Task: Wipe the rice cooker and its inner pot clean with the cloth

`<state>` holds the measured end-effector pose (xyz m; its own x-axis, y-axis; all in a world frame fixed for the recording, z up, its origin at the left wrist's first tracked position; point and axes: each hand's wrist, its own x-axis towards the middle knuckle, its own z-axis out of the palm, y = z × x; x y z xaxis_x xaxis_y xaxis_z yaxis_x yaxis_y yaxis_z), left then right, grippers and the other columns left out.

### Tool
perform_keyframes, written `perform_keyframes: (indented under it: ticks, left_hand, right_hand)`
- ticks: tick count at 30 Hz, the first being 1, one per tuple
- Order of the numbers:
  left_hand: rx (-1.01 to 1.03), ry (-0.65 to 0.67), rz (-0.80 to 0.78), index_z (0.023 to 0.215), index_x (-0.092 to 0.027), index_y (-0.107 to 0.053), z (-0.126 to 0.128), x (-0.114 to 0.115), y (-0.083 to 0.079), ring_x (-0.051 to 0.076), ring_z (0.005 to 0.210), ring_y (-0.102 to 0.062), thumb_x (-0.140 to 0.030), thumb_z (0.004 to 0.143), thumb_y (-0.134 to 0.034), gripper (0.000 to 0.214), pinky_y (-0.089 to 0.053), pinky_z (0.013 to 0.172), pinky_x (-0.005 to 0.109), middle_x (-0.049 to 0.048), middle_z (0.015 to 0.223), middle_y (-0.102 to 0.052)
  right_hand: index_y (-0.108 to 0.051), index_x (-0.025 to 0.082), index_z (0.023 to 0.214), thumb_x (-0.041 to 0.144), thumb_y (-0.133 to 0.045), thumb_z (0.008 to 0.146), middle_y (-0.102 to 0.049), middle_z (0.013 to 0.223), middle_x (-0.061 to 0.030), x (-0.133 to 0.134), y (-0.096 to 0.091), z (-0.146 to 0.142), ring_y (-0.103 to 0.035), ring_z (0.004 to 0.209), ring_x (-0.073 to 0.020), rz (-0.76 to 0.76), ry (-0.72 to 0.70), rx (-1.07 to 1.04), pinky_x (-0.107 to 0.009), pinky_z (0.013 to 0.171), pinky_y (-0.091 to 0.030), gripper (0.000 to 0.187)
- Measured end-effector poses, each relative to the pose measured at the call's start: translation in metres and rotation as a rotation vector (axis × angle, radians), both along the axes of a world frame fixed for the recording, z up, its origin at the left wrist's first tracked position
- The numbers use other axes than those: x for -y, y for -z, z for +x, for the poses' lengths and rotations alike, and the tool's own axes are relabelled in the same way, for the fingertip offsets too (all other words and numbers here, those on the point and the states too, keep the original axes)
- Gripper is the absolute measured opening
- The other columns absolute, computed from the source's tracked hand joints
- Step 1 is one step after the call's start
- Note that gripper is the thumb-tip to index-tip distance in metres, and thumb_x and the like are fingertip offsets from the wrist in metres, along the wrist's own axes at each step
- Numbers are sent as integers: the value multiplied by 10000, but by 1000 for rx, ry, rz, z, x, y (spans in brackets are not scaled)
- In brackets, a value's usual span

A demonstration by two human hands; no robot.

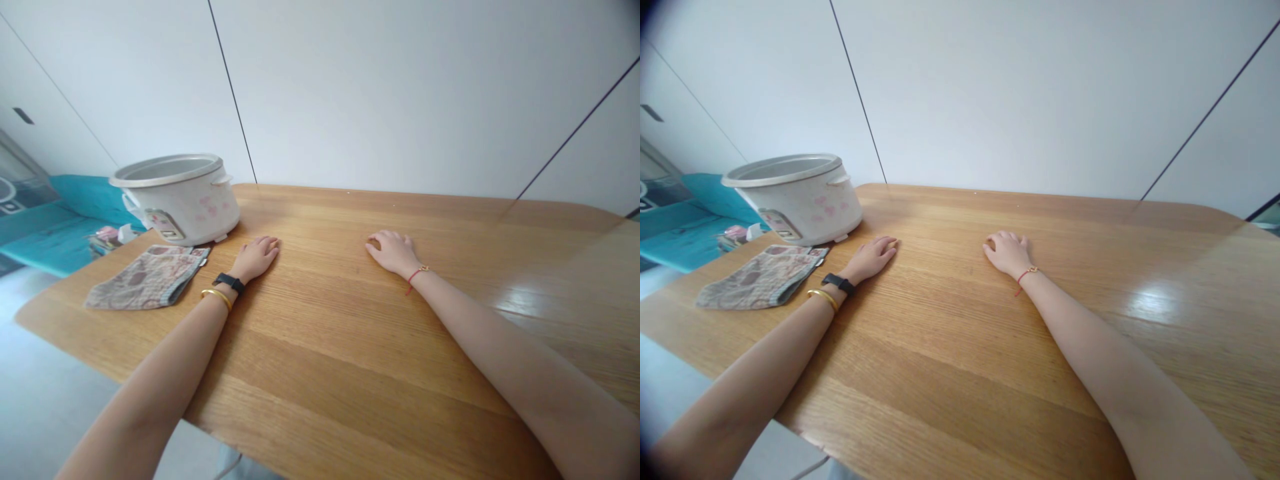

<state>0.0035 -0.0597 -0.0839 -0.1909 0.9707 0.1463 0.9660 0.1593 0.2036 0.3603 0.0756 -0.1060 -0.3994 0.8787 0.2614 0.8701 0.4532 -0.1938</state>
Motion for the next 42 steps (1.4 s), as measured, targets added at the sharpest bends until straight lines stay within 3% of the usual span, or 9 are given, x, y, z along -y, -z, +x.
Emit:
perform_keyframes:
  ticks: [19,23,29,35,39,42]
  left_hand:
    - [-12,19,-3,1400,-242,-607,-3,-2,3,267,1448,-485,-421,1029,-382,470,-369,1198,459,93,1555,-551]
    - [-7,-10,-2,1469,-207,-532,-2,-2,3,297,1424,-508,-424,1026,-410,509,-376,1183,482,129,1542,-561]
    - [-16,1,-5,1359,-207,-606,0,-1,1,285,1397,-533,-421,1029,-401,443,-401,1157,452,113,1515,-588]
    - [-14,-9,-4,1413,-186,-567,0,-1,1,299,1390,-539,-421,1027,-416,477,-400,1156,470,133,1504,-594]
    - [-20,8,10,1370,-202,-606,-1,-1,1,294,1396,-535,-419,1026,-407,453,-404,1156,468,123,1509,-592]
    - [-23,-10,8,1414,-189,-575,-1,-1,1,299,1385,-544,-419,1021,-417,482,-406,1154,464,134,1500,-598]
  right_hand:
    - [-703,230,1247,451,-469,989,-655,1398,-121,1,0,0,-566,1272,-328,6,7,-15,-560,1096,-369,413]
    - [-655,236,1336,457,-476,986,-645,1415,-127,1,0,0,-561,1289,-329,12,4,-17,-549,1095,-374,451]
    - [-690,237,1293,454,-464,987,-653,1402,-123,1,0,0,-563,1281,-330,8,-2,-9,-537,1085,-392,438]
    - [-709,237,1260,451,-457,992,-658,1393,-112,1,-1,0,-567,1279,-325,-4,-5,-5,-520,1091,-398,426]
    - [-636,220,1379,451,-473,988,-643,1414,-133,2,-1,0,-561,1290,-334,12,-1,-12,-520,1075,-411,482]
    - [-683,226,1306,448,-455,994,-658,1389,-127,2,-1,0,-571,1270,-333,10,-6,-3,-522,1072,-414,445]
